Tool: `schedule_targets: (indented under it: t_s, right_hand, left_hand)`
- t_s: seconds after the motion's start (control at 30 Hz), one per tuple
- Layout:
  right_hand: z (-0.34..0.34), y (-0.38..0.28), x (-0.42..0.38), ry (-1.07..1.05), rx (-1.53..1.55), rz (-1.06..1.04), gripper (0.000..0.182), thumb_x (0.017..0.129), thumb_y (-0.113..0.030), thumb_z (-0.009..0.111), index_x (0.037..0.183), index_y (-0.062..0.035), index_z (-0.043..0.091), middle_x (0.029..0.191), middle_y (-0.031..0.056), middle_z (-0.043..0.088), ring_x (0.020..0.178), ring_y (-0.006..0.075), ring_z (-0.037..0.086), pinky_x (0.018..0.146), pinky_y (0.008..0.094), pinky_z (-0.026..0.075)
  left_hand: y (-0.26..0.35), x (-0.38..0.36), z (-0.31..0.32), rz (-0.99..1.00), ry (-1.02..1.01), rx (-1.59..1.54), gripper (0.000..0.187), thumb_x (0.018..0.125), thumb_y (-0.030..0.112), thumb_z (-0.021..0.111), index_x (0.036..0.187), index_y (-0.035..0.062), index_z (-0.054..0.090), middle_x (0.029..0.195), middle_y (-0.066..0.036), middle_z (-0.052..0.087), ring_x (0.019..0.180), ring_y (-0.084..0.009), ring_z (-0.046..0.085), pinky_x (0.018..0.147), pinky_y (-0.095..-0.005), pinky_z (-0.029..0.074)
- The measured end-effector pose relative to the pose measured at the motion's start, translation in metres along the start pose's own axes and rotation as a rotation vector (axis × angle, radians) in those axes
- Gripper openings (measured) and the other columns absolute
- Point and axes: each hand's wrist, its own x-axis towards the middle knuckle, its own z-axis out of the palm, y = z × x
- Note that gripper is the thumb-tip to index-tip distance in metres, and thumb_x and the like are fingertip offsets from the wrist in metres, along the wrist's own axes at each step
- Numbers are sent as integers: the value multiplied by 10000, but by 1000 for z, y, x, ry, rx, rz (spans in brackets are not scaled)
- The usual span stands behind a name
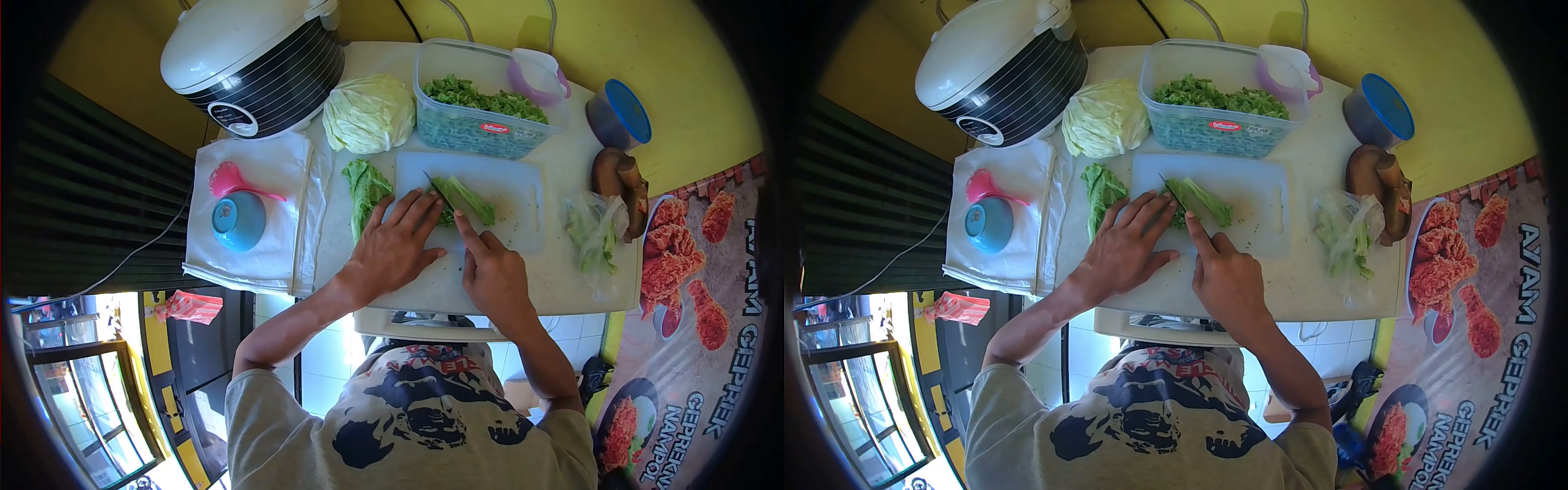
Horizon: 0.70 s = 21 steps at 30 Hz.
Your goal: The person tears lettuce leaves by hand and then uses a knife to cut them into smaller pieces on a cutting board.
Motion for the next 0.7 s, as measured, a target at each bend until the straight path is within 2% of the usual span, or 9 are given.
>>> schedule_targets:
  t_s: [0.3,0.4,0.47,0.7]
  right_hand:
    - [-29,7,-69,-98,57,20,705,879,-7,660,1556,-99,486,759,101,585,507,285,596,506,420,535]
    - [-43,4,-89,-123,74,84,633,892,50,629,1507,-80,552,729,131,613,540,307,612,518,431,509]
    - [-46,9,-98,-125,76,67,676,887,21,653,1538,-100,517,736,103,598,525,277,604,505,419,518]
    - [-40,17,-79,21,172,45,648,904,11,648,1529,-124,537,733,97,598,529,258,613,507,402,508]
  left_hand:
    - [2,0,-1,-10,14,6,700,992,453,648,1518,21,490,1552,-149,470,1489,-319,389,1208,-530,318]
    - [3,-1,1,-13,21,3,699,991,449,653,1517,19,490,1553,-156,466,1490,-320,386,1210,-535,312]
    - [2,-1,1,-10,20,1,700,990,446,655,1517,17,488,1555,-161,463,1493,-322,382,1211,-545,304]
    - [2,-4,-1,-15,24,-2,722,991,455,655,1527,8,468,1564,-167,451,1501,-332,369,1212,-592,279]
